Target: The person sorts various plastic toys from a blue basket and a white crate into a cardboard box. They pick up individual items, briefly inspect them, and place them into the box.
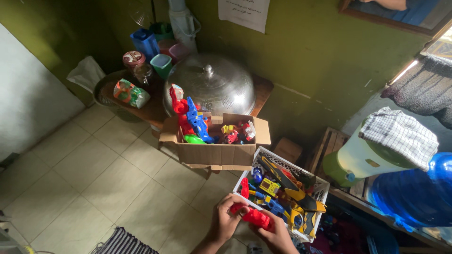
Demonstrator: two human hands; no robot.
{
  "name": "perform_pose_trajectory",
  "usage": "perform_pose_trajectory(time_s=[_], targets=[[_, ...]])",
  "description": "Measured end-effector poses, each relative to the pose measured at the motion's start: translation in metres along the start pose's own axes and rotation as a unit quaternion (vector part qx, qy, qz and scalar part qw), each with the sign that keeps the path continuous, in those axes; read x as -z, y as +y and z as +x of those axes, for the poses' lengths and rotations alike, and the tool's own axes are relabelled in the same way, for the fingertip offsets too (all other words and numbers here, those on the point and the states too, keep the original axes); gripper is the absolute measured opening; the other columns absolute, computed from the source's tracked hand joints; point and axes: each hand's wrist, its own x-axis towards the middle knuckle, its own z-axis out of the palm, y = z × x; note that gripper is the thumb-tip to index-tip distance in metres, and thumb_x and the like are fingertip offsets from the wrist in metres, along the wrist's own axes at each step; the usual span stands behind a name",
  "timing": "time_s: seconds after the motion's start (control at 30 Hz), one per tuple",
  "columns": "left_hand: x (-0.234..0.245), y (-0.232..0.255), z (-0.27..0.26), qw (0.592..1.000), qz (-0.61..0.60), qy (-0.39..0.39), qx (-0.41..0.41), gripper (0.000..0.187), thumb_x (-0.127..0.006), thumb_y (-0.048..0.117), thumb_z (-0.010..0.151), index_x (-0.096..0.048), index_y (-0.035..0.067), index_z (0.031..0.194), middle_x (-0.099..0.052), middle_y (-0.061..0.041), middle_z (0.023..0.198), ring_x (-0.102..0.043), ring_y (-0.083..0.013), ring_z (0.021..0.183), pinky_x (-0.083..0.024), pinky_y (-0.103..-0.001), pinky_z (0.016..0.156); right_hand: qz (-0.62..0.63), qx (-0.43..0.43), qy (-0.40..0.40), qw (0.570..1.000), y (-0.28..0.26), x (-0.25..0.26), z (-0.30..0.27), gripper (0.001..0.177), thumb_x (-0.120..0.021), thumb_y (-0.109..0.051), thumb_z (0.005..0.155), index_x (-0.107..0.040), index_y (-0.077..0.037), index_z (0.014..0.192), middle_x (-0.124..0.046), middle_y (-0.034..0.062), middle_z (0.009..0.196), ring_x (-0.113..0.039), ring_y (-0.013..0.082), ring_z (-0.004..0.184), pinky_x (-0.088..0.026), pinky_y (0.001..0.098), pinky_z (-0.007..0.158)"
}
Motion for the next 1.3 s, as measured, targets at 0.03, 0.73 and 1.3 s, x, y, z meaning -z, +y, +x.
perform_pose_trajectory(time_s=[0.03,0.73,1.3], targets=[[-0.002,-0.001,0.002,1.0,0.009,0.011,-0.018,0.032,-0.073,0.034,0.095,-0.069,0.003,0.092,-0.07,-0.009,0.09,-0.07,-0.0248,0.087,-0.055,-0.035,0.081,0.04,-0.004,0.013,0.999,0.008,0.0,0.003,0.052,-0.074,0.003,0.074,-0.06,0.004,0.124,-0.074,0.0079,0.107,-0.074,0.0149,0.098,-0.059,0.0317,0.091],[0.001,0.022,0.029,0.995,0.051,-0.078,-0.042,0.035,-0.067,0.039,0.098,-0.067,0.005,0.094,-0.071,-0.013,0.089,-0.071,-0.0316,0.087,-0.055,-0.04,0.078,0.068,0.04,0.005,0.997,0.039,0.023,0.027,0.044,-0.08,-0.004,0.083,-0.064,0.0,0.123,-0.068,0.0018,0.084,-0.061,0.0077,0.065,-0.046,0.023,0.055],[-0.001,0.007,0.022,0.988,0.091,-0.067,-0.107,0.02,-0.071,0.021,0.096,-0.069,0.003,0.089,-0.072,-0.014,0.087,-0.072,-0.0331,0.085,-0.058,-0.042,0.078,0.032,0.04,-0.031,0.998,0.064,0.054,0.051,0.069,-0.085,0.001,0.069,-0.061,0.0,0.133,-0.074,0.0101,0.111,-0.072,0.0162,0.096,-0.059,0.0307,0.08]])
